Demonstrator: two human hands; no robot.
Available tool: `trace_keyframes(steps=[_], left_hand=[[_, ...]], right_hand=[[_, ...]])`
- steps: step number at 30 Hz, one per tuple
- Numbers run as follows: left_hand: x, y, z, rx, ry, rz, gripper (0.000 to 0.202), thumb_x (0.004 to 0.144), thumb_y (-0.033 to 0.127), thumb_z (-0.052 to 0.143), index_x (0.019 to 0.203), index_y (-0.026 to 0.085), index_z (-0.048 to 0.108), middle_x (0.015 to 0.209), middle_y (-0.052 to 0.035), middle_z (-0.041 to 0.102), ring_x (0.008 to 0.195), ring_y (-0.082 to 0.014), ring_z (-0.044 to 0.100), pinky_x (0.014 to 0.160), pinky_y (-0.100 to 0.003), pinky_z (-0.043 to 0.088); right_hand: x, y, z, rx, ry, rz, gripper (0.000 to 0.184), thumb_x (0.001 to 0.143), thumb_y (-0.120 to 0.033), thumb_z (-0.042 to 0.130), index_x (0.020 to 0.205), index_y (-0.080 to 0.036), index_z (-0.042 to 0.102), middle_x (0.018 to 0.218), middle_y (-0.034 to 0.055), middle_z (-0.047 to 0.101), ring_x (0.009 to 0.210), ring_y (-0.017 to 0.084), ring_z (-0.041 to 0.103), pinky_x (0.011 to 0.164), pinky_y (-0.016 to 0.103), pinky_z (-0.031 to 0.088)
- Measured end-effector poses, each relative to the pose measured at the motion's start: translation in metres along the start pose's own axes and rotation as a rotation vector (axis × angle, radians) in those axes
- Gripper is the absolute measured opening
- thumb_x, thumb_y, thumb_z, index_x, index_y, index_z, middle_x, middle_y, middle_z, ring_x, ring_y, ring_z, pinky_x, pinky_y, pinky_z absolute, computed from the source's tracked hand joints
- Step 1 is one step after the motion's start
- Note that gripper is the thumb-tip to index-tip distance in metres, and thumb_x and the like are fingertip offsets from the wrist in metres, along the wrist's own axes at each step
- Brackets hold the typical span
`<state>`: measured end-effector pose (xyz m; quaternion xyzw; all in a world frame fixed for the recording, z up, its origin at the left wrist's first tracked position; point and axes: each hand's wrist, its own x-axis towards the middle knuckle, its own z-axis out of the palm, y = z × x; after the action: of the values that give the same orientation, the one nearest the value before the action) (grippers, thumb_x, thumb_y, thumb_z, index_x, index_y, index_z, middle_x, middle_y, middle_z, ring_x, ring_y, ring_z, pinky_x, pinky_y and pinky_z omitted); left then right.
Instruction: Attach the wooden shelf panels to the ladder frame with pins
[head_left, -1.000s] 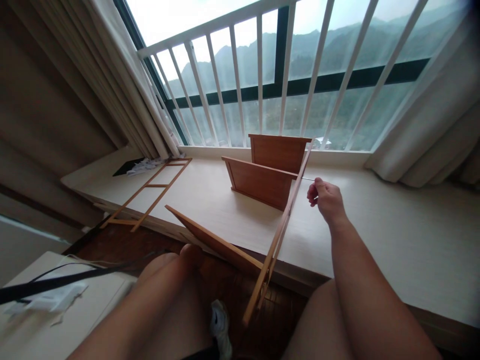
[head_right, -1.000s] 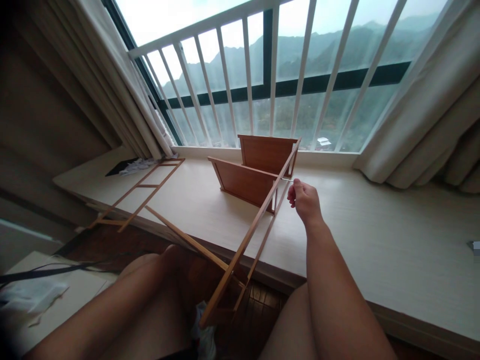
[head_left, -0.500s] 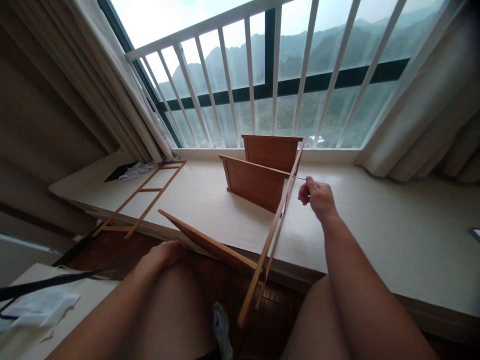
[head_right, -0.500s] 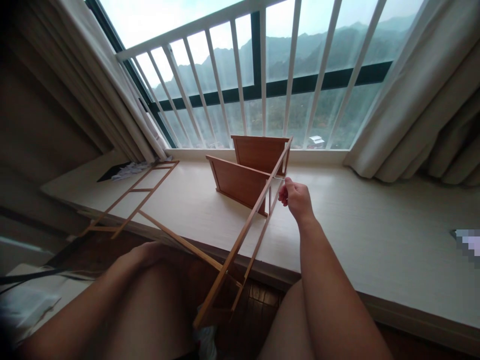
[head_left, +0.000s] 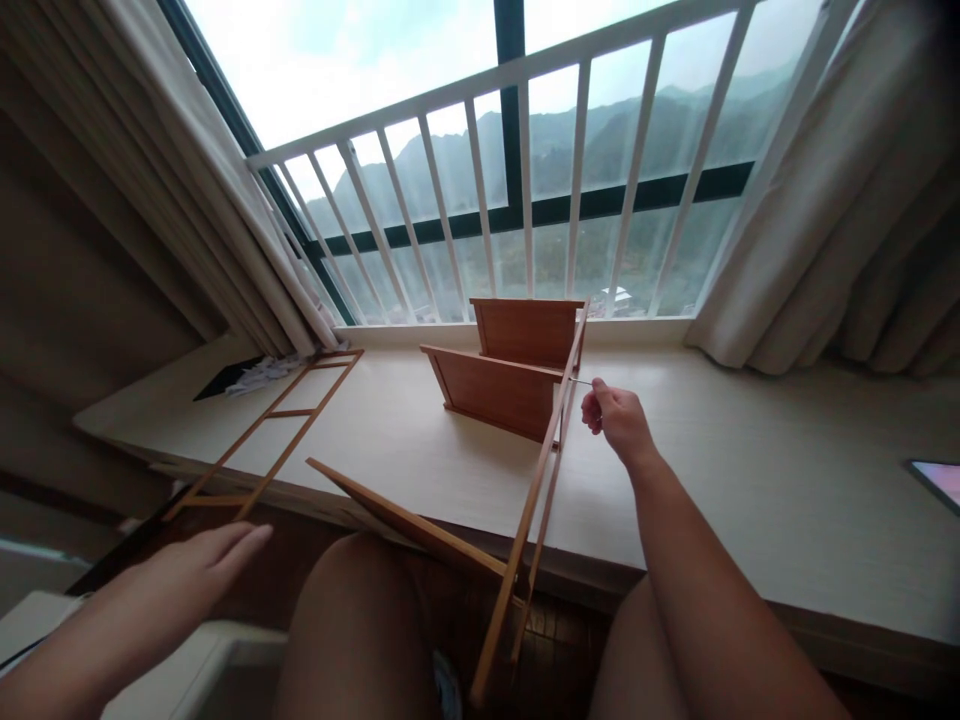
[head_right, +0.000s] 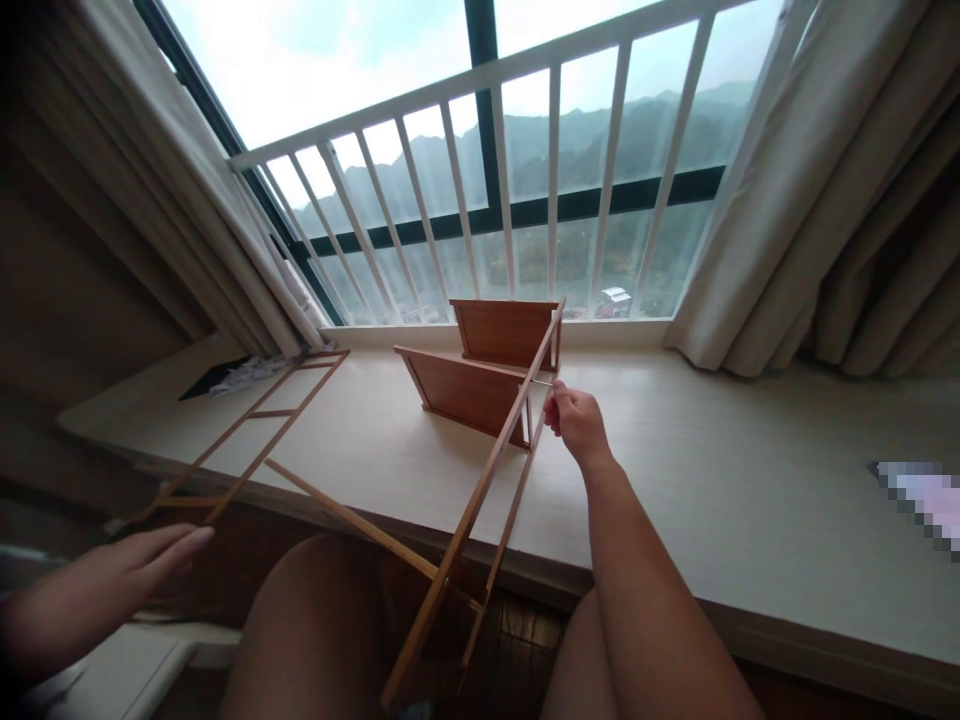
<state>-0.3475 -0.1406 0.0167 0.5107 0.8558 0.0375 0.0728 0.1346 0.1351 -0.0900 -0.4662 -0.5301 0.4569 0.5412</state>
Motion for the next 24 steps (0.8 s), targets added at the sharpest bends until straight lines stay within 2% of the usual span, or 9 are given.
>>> trace_keyframes(steps=[3,5,6,9,15,17,20,22,24], left_hand=[[0.011,0.058,-0.033,-0.033,0.023,0.089,0.054,0.080,0.064,0.041,0.103,0.025,0.072,0.116,-0.0022,0.074,0.117,-0.0325,0.062,0.107,-0.045,0.040],[0.020,0.109,-0.049,-0.050,0.070,0.174,0.051,0.084,0.060,0.040,0.109,0.027,0.070,0.123,-0.0013,0.071,0.121,-0.0306,0.060,0.107,-0.041,0.041],[0.026,0.134,-0.055,-0.037,0.088,0.182,0.049,0.084,0.059,0.040,0.104,0.027,0.071,0.117,-0.0031,0.072,0.116,-0.0314,0.062,0.103,-0.041,0.044],[0.046,0.198,-0.065,-0.011,0.091,0.253,0.048,0.087,0.054,0.039,0.101,0.022,0.072,0.109,-0.0069,0.073,0.107,-0.0313,0.065,0.095,-0.039,0.048],[0.085,0.291,-0.075,0.079,0.077,0.464,0.051,0.094,0.050,0.037,0.107,0.014,0.072,0.112,-0.0117,0.071,0.104,-0.0314,0.065,0.091,-0.041,0.047],[0.097,0.323,-0.070,0.137,0.068,0.571,0.050,0.094,0.050,0.041,0.102,0.012,0.072,0.104,-0.0128,0.071,0.095,-0.0294,0.066,0.085,-0.040,0.047],[0.120,0.370,-0.047,0.118,0.058,0.785,0.042,0.093,0.046,0.045,0.097,0.013,0.071,0.094,-0.0100,0.071,0.084,-0.0234,0.065,0.080,-0.035,0.047],[0.138,0.393,-0.025,0.067,0.114,0.981,0.033,0.093,0.039,0.048,0.102,0.017,0.070,0.100,-0.0084,0.070,0.089,-0.0217,0.064,0.083,-0.033,0.047],[0.155,0.410,-0.002,0.052,0.119,1.075,0.031,0.093,0.039,0.048,0.105,0.020,0.069,0.105,-0.0076,0.069,0.097,-0.0220,0.063,0.089,-0.032,0.047]], right_hand=[[-0.001,0.000,-0.001,-0.024,-0.017,0.011,0.061,0.084,-0.072,0.051,0.061,-0.017,0.059,0.047,0.0030,0.057,0.038,0.010,0.047,0.035,0.022,0.036],[-0.001,0.001,0.000,-0.024,-0.025,0.025,0.061,0.083,-0.073,0.051,0.061,-0.017,0.059,0.047,0.0028,0.057,0.038,0.010,0.047,0.035,0.022,0.036],[-0.001,0.001,0.000,-0.021,-0.024,0.034,0.062,0.083,-0.074,0.051,0.061,-0.017,0.060,0.047,0.0028,0.057,0.038,0.010,0.047,0.035,0.022,0.036],[0.000,0.002,0.000,-0.017,-0.022,0.054,0.063,0.082,-0.075,0.049,0.062,-0.017,0.060,0.048,0.0031,0.057,0.039,0.011,0.047,0.036,0.022,0.036],[0.004,0.003,0.000,-0.071,-0.013,0.029,0.063,0.083,-0.076,0.046,0.058,-0.019,0.055,0.048,0.0022,0.056,0.040,0.011,0.048,0.038,0.023,0.037],[0.005,0.004,0.000,-0.071,-0.004,0.027,0.064,0.084,-0.076,0.044,0.057,-0.019,0.052,0.047,0.0017,0.055,0.040,0.011,0.047,0.039,0.024,0.037],[0.007,0.005,0.000,-0.074,-0.003,0.014,0.064,0.085,-0.076,0.042,0.058,-0.019,0.051,0.048,0.0017,0.055,0.040,0.012,0.048,0.040,0.024,0.038],[0.008,0.007,0.000,-0.095,-0.003,-0.002,0.064,0.086,-0.076,0.041,0.057,-0.019,0.051,0.048,0.0017,0.054,0.040,0.012,0.048,0.040,0.024,0.038],[0.009,0.008,-0.001,-0.116,-0.005,-0.016,0.065,0.087,-0.075,0.040,0.056,-0.019,0.051,0.048,0.0018,0.054,0.040,0.012,0.048,0.040,0.024,0.037]])
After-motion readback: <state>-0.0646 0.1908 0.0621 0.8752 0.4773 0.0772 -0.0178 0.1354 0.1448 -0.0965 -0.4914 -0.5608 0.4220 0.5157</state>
